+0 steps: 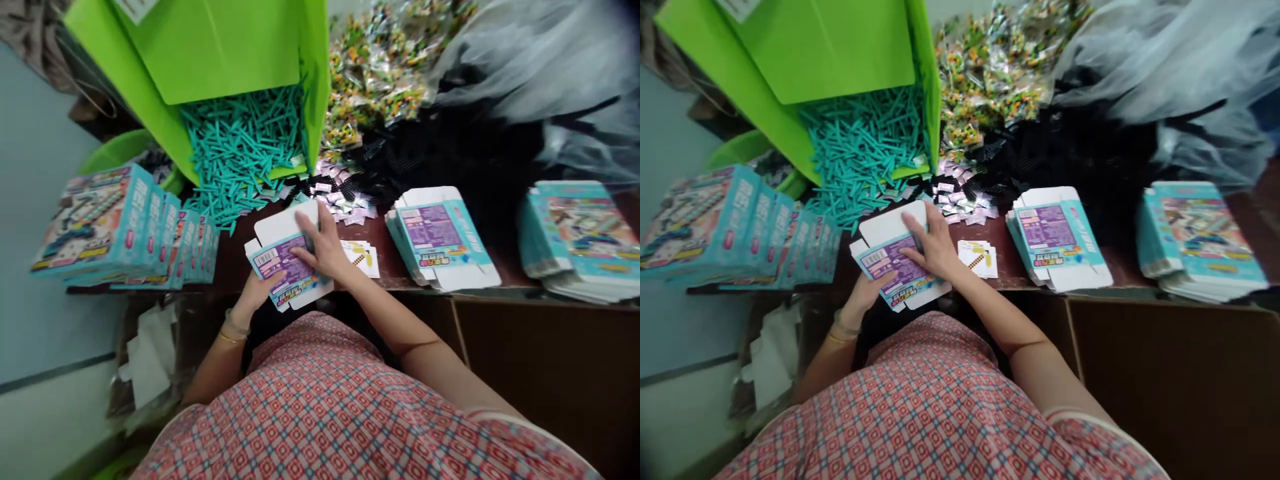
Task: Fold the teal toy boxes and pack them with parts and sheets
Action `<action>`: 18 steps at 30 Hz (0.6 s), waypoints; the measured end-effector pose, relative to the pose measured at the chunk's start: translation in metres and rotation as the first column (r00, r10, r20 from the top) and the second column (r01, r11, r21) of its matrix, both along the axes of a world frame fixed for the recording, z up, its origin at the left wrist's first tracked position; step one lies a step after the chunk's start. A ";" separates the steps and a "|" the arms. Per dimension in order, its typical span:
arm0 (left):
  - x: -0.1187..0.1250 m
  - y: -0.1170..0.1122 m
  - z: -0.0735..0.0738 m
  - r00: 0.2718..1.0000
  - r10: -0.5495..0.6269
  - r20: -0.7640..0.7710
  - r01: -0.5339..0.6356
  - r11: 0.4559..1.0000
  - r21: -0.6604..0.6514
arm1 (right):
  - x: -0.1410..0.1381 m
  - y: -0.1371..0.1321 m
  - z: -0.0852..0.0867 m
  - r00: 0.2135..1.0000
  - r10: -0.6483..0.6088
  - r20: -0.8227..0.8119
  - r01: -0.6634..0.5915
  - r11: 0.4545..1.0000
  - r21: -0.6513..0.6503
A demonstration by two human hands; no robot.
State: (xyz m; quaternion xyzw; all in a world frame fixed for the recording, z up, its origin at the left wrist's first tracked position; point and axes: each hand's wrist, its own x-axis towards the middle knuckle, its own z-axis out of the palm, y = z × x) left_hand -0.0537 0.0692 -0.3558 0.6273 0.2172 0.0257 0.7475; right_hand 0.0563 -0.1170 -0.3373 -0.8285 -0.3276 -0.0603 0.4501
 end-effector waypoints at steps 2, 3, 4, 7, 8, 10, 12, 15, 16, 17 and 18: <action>0.000 0.004 0.006 1.000 -0.026 0.003 0.026 1.000 0.007 | 0.001 0.003 0.005 1.000 0.027 0.008 -0.027 0.999 0.017; 0.001 0.004 0.009 1.000 -0.002 0.013 0.002 1.000 0.002 | 0.001 0.004 0.008 0.999 0.038 -0.012 -0.037 0.998 0.050; 0.003 0.001 0.011 0.999 0.030 0.023 -0.030 1.000 -0.004 | 0.001 0.005 0.011 0.998 0.050 -0.034 -0.047 0.995 0.086; 0.009 -0.008 0.012 0.993 0.100 0.056 -0.102 0.994 0.034 | -0.001 0.008 0.017 0.995 0.071 -0.070 -0.059 0.986 0.158; 0.012 -0.009 0.012 0.988 0.133 0.074 -0.138 0.988 0.075 | -0.002 0.010 0.017 0.996 0.058 -0.073 -0.046 0.986 0.162; 0.017 -0.007 0.012 0.967 0.223 0.126 -0.244 0.952 0.186 | -0.007 0.014 0.011 0.995 0.005 -0.098 0.010 0.987 0.158; 0.019 0.001 0.011 0.935 0.299 0.189 -0.342 0.900 0.271 | -0.016 0.019 -0.002 0.984 -0.032 -0.177 0.059 0.988 0.146; 0.016 0.017 0.008 0.909 0.298 0.290 -0.387 0.862 0.327 | -0.035 0.021 -0.026 0.948 -0.034 -0.316 0.084 0.986 0.144; 0.013 0.021 0.007 0.908 0.270 0.321 -0.380 0.854 0.356 | -0.041 0.020 -0.033 0.942 -0.030 -0.336 0.086 0.984 0.153; 0.009 0.023 0.005 0.909 0.235 0.343 -0.367 0.842 0.395 | -0.045 0.020 -0.039 0.940 -0.027 -0.339 0.088 0.982 0.167; 0.004 0.025 0.003 0.914 0.200 0.352 -0.350 0.829 0.437 | -0.049 0.019 -0.045 0.943 -0.027 -0.332 0.093 0.979 0.184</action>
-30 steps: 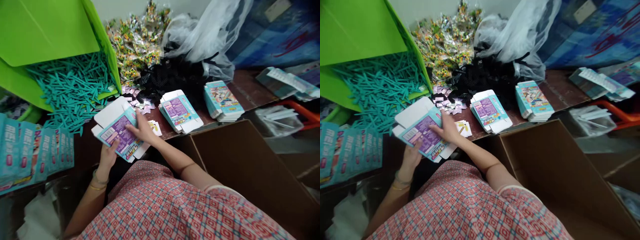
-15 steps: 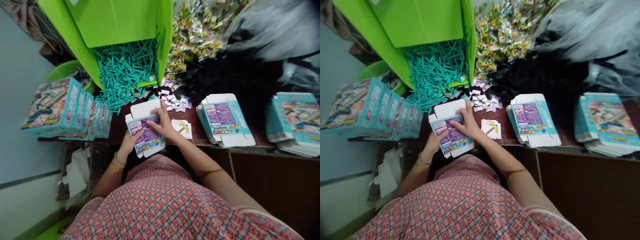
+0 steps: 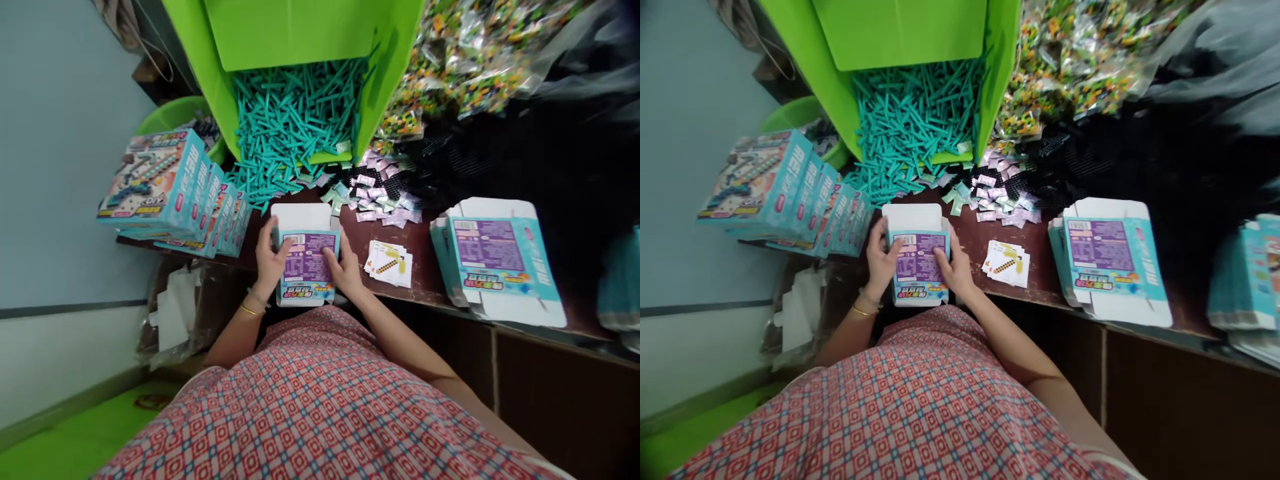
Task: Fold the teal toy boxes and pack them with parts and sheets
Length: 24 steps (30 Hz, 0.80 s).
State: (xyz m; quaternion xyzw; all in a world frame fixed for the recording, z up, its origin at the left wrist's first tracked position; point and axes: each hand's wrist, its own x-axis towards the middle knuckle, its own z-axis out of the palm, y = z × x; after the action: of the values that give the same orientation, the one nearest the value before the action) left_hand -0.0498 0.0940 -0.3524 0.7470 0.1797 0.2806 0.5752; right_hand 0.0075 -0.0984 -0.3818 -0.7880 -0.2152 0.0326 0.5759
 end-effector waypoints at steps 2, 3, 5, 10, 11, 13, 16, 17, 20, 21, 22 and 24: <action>-0.011 -0.001 -0.004 0.998 -0.041 -0.037 0.044 0.997 0.063 | -0.004 -0.002 -0.008 1.000 -0.019 0.014 0.019 1.000 0.022; -0.017 -0.003 -0.006 0.997 -0.054 -0.057 0.058 0.996 0.071 | -0.005 -0.003 -0.012 1.000 -0.024 0.006 0.024 1.000 0.019; -0.027 -0.010 -0.008 0.996 -0.063 -0.070 0.068 0.996 0.064 | -0.006 -0.005 -0.017 0.999 -0.007 -0.035 0.007 1.000 -0.010; -0.036 -0.023 -0.007 0.996 0.000 -0.089 -0.007 0.997 -0.075 | 0.015 -0.016 -0.005 0.969 0.246 -0.019 -0.247 0.965 -0.085; -0.033 -0.024 -0.007 0.995 0.016 -0.098 -0.032 0.986 -0.162 | 0.025 -0.017 0.002 0.963 0.267 0.032 -0.261 0.958 -0.117; -0.024 -0.020 -0.008 0.994 -0.018 -0.112 -0.028 0.919 -0.392 | 0.047 -0.014 0.015 0.947 0.281 0.154 -0.245 0.945 -0.218; -0.009 -0.007 -0.011 0.962 -0.242 -0.128 0.086 0.711 -0.698 | 0.070 -0.003 0.028 0.862 0.441 0.251 -0.332 0.864 -0.377; -0.006 -0.003 -0.011 0.939 -0.316 -0.137 0.104 0.638 -0.763 | 0.071 0.001 0.028 0.821 0.514 0.250 -0.400 0.829 -0.391; -0.002 0.006 -0.011 0.912 -0.384 -0.146 0.083 0.520 -0.850 | 0.056 0.008 0.022 0.808 0.564 0.173 -0.524 0.821 -0.227; -0.003 0.007 -0.012 0.921 -0.362 -0.142 0.076 0.525 -0.848 | 0.049 0.008 0.019 0.834 0.542 0.107 -0.528 0.839 -0.133; -0.005 0.006 -0.012 0.932 -0.338 -0.134 0.076 0.541 -0.838 | 0.043 0.009 0.017 0.854 0.519 0.024 -0.518 0.854 -0.047; -0.008 0.004 -0.013 0.944 -0.310 -0.110 0.092 0.569 -0.817 | 0.036 0.009 0.016 0.857 0.500 -0.122 -0.499 0.866 0.046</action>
State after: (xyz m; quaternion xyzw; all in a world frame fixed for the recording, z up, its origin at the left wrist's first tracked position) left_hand -0.0577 0.0981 -0.3659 0.4513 0.2681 0.0088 0.8511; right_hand 0.0434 -0.0895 -0.3659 -0.6978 -0.3743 0.2306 0.5655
